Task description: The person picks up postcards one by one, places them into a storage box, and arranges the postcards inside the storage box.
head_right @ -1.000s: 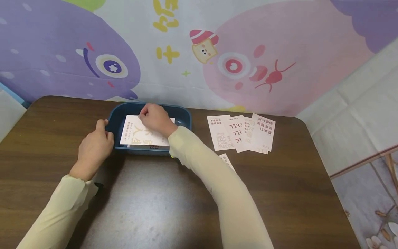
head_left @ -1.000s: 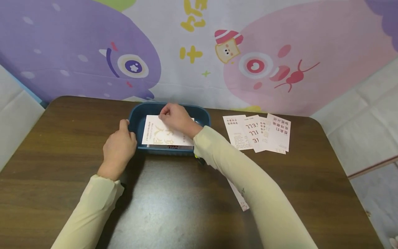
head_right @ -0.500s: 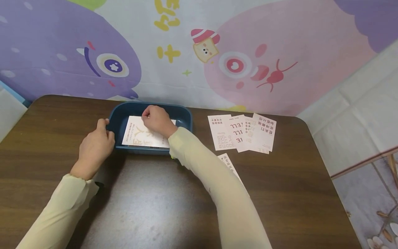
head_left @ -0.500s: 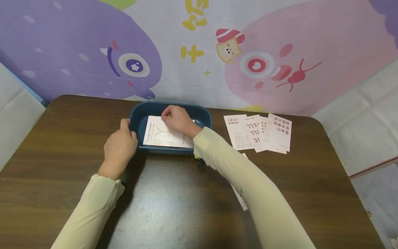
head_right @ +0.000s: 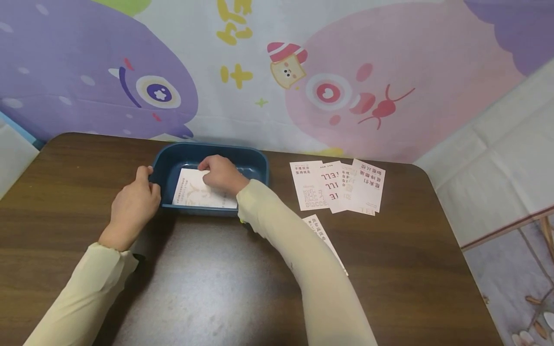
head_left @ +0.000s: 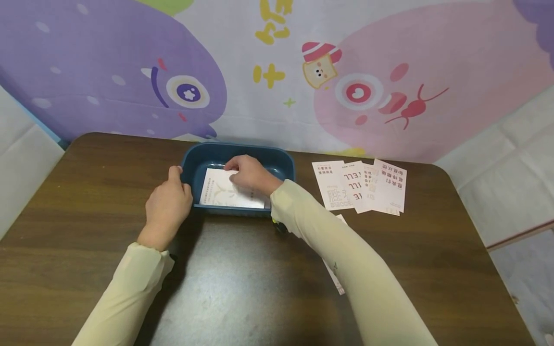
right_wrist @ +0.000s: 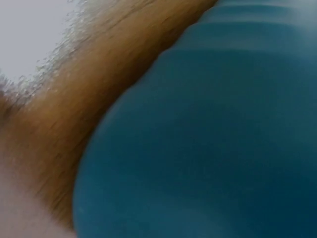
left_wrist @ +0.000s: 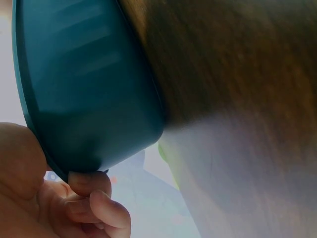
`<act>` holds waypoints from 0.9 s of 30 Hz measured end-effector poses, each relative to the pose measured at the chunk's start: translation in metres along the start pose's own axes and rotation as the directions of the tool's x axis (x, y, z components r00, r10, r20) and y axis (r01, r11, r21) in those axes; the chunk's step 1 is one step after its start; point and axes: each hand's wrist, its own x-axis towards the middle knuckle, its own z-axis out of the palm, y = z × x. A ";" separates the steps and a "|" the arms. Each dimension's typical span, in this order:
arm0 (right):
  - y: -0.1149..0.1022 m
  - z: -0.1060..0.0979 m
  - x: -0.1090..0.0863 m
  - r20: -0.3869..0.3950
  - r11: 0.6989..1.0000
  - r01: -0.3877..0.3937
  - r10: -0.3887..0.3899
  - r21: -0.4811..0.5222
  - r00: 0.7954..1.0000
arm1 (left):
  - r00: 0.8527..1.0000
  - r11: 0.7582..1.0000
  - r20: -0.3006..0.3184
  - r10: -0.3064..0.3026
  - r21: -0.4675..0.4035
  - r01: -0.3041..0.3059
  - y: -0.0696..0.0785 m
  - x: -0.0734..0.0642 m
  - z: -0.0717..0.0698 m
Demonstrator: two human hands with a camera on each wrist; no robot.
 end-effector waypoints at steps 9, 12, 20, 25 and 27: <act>0.005 0.002 -0.002 0.049 0.993 0.015 -0.010 -0.113 0.999 | 1.000 1.000 -0.008 -0.008 0.009 0.008 0.000 0.000 0.000; 0.006 0.001 0.000 0.058 0.976 0.051 -0.039 -0.212 0.998 | 1.000 1.000 -0.010 -0.008 0.009 0.008 0.000 0.000 0.000; 0.006 0.002 0.000 0.033 0.950 0.088 -0.082 -0.299 0.996 | 1.000 1.000 -0.008 -0.005 0.007 0.005 0.000 -0.001 0.001; 0.003 0.002 -0.001 0.039 0.948 0.070 -0.061 -0.311 0.997 | 1.000 1.000 -0.006 -0.006 0.012 0.006 0.000 0.000 0.000; 0.003 0.002 -0.002 0.042 0.947 0.067 -0.057 -0.313 0.997 | 1.000 1.000 -0.004 -0.004 0.012 0.004 0.000 0.000 0.000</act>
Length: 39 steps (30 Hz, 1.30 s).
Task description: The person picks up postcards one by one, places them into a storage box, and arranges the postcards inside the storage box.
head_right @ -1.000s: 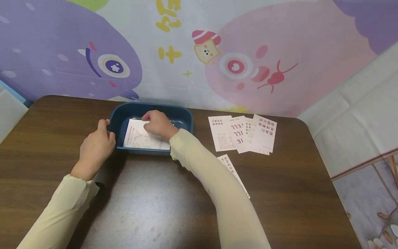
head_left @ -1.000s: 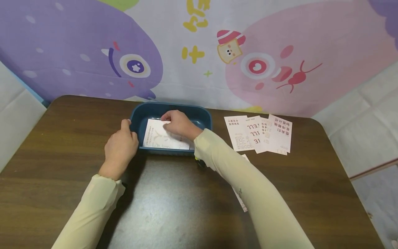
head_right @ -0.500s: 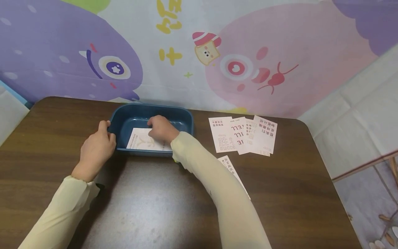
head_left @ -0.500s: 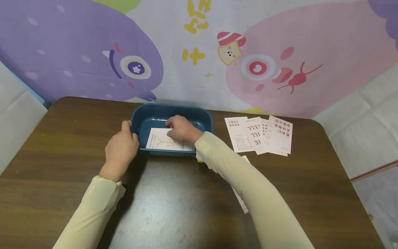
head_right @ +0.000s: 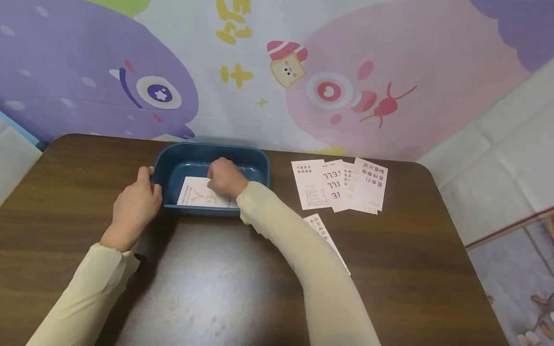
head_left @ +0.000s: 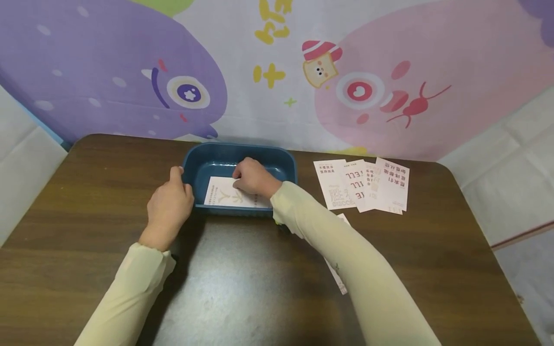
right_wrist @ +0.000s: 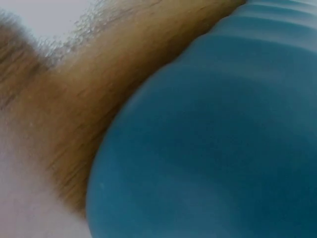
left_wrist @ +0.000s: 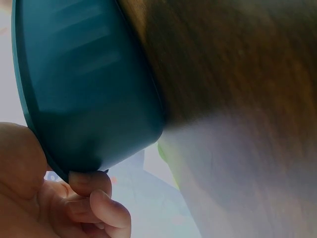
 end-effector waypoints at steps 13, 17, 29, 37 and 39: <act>0.009 -0.016 -0.018 -0.068 0.992 -0.084 0.090 0.096 0.994 | 1.000 1.000 0.000 0.019 0.000 -0.019 0.006 0.000 0.002; 0.012 -0.027 -0.026 -0.090 0.992 -0.076 0.086 0.106 0.992 | 1.000 1.000 0.007 0.015 0.001 -0.015 0.006 0.001 0.003; 0.025 -0.056 -0.065 -0.178 0.988 -0.099 0.120 0.120 0.977 | 1.000 1.000 0.008 0.009 0.009 -0.009 0.001 0.000 0.005; 0.044 -0.073 -0.094 -0.237 0.981 -0.145 0.172 0.127 0.956 | 1.000 1.000 0.012 0.014 0.006 -0.014 0.002 -0.002 0.001; 0.050 -0.076 -0.104 -0.236 0.974 -0.170 0.202 0.149 0.950 | 1.000 1.000 0.007 0.014 0.008 -0.014 0.003 -0.002 0.000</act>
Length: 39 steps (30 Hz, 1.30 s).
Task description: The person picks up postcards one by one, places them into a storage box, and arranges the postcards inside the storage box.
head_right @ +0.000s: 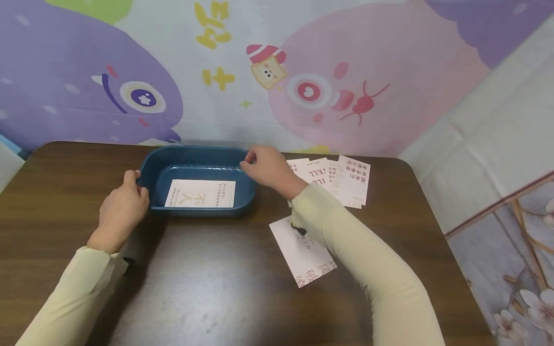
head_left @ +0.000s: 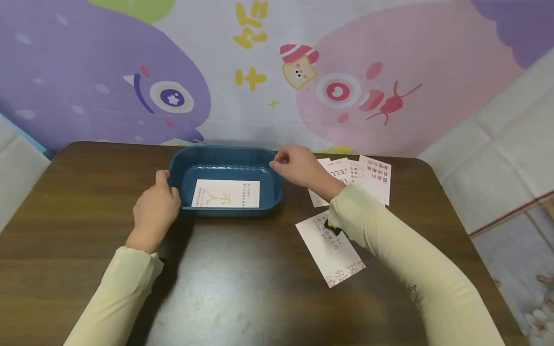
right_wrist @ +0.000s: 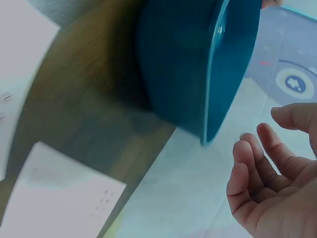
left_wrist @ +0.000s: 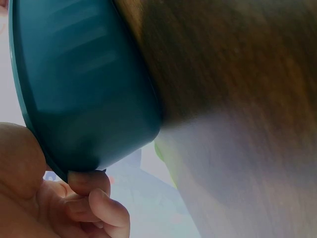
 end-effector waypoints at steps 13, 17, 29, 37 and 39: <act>0.063 -0.011 -0.052 -0.029 0.988 -0.151 0.150 -0.037 0.988 | 1.000 1.000 -0.009 0.007 0.003 -0.007 -0.001 0.000 -0.005; 0.078 -0.011 -0.069 -0.009 0.977 -0.207 0.207 -0.050 0.978 | 1.000 1.000 0.004 -0.005 0.004 0.005 -0.001 0.000 -0.004; 0.112 0.007 -0.111 0.070 0.936 -0.348 0.351 -0.058 0.934 | 1.000 1.000 0.029 -0.009 0.014 0.008 0.001 -0.001 -0.001; 0.118 0.018 -0.121 0.093 0.923 -0.380 0.384 -0.060 0.919 | 1.000 1.000 0.025 -0.017 0.017 0.016 0.002 -0.001 0.000; 0.117 0.021 -0.121 0.080 0.923 -0.379 0.384 -0.072 0.920 | 1.000 1.000 0.024 -0.017 0.018 0.017 0.002 -0.001 0.000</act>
